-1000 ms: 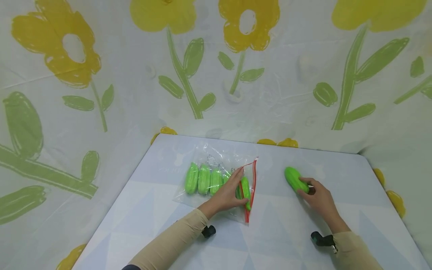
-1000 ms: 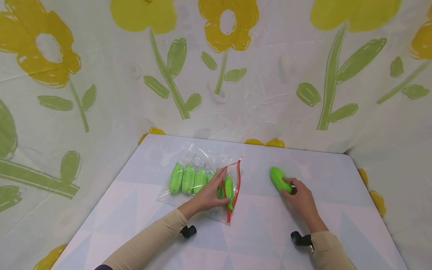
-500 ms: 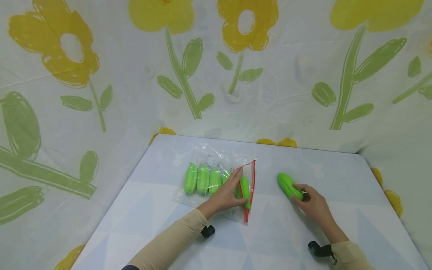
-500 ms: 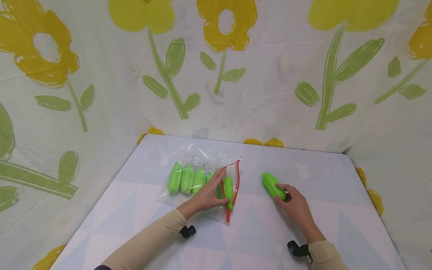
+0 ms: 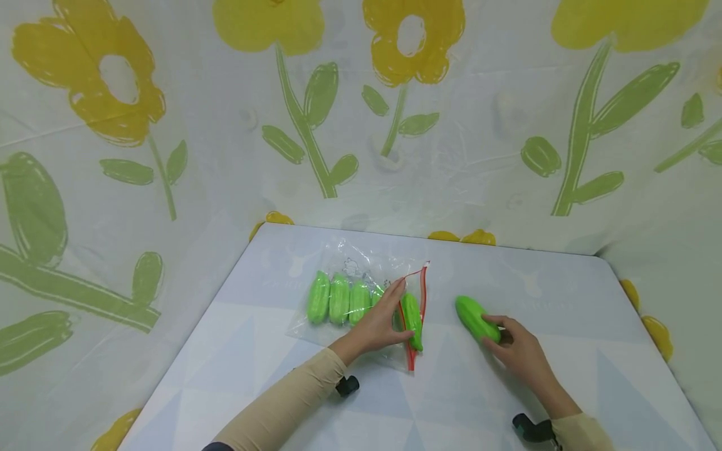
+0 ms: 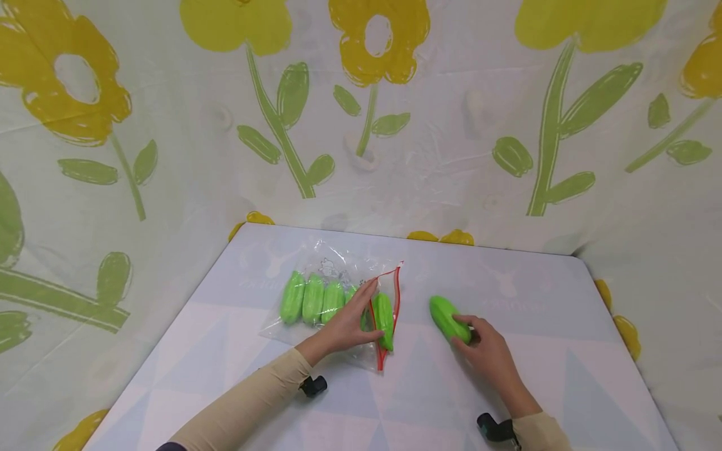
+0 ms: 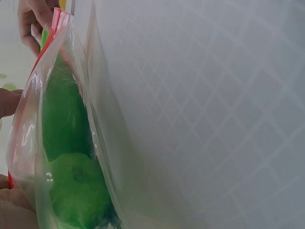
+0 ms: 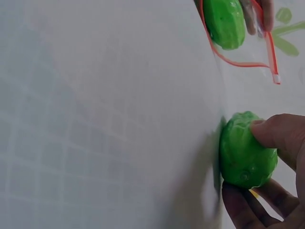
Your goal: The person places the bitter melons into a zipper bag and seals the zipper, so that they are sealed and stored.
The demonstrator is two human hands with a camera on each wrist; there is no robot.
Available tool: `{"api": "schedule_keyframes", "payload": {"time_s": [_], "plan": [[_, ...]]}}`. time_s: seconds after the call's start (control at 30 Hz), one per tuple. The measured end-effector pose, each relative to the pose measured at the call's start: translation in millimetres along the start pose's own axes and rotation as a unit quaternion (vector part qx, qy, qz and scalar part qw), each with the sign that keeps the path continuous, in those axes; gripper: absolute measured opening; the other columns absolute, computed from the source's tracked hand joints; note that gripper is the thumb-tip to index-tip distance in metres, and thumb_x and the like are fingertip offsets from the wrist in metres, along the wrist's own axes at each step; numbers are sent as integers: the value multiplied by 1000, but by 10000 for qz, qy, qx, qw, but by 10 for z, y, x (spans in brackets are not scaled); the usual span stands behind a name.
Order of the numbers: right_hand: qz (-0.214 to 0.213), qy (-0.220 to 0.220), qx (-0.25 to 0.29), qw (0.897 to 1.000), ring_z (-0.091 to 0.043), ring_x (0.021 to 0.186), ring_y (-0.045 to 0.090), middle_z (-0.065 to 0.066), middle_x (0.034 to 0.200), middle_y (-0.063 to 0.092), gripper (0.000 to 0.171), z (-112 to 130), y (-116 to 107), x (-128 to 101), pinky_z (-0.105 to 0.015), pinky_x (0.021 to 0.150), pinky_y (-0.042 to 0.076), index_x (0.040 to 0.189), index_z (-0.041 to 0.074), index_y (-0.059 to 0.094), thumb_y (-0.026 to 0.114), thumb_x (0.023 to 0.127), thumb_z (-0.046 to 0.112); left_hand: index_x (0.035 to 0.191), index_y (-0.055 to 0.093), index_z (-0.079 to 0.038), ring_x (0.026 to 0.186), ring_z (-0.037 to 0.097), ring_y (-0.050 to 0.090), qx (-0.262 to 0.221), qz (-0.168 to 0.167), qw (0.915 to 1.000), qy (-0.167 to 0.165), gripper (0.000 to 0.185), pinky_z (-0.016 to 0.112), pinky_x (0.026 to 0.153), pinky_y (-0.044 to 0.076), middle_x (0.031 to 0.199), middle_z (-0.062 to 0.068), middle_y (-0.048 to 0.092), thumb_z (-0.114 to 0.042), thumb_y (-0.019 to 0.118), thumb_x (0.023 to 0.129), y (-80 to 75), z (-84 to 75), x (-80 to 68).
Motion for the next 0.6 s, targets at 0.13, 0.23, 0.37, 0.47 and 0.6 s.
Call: {"api": "schedule_keyframes", "payload": {"time_s": [0.13, 0.23, 0.37, 0.47, 0.6], "plan": [[3, -94, -1, 10000, -25, 95, 60, -14, 122, 56, 50, 28, 14, -23, -38, 75, 53, 127, 18, 54, 72, 81, 29, 150, -3, -22, 140, 17, 17, 9, -8, 10000, 26, 109, 37, 107, 31, 156, 0, 5, -37, 75, 75, -3, -7, 2], [1, -140, 33, 9999, -26, 95, 61, -15, 122, 56, 50, 57, 20, -41, -40, 76, 53, 127, 17, 55, 72, 81, 27, 150, -3, -21, 140, 17, 17, 17, -19, 10000, 31, 110, 37, 107, 31, 156, 0, 5, -37, 75, 75, -4, -8, -1], [-11, -223, 13, 9997, -26, 96, 61, -14, 122, 56, 49, 96, 31, -63, -39, 76, 53, 126, 17, 55, 72, 80, 25, 150, -2, -21, 140, 16, 16, 12, -31, 10000, 47, 109, 37, 108, 31, 156, -3, 4, -37, 75, 75, -5, -1, -3], [-49, -283, 1, 9996, -26, 95, 61, -14, 121, 57, 49, 120, 29, -77, -39, 76, 54, 126, 17, 56, 72, 80, 24, 150, -3, -21, 140, 16, 17, 30, -40, 10000, 84, 109, 37, 108, 31, 156, -3, 4, -38, 75, 75, 1, 5, -3], [-96, -306, -11, 9995, -27, 96, 62, -15, 122, 56, 49, 128, 25, -92, -41, 77, 53, 126, 17, 56, 72, 80, 23, 150, -3, -21, 140, 17, 16, 43, -41, 9999, 105, 109, 37, 108, 31, 156, -2, 5, -39, 75, 75, 6, 7, -1]]}}
Point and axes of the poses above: each hand's wrist, its own x-axis towards the middle knuckle, its own y-axis out of the palm, z = x × y, the point moved 8 cm from there along x, towards the middle knuckle
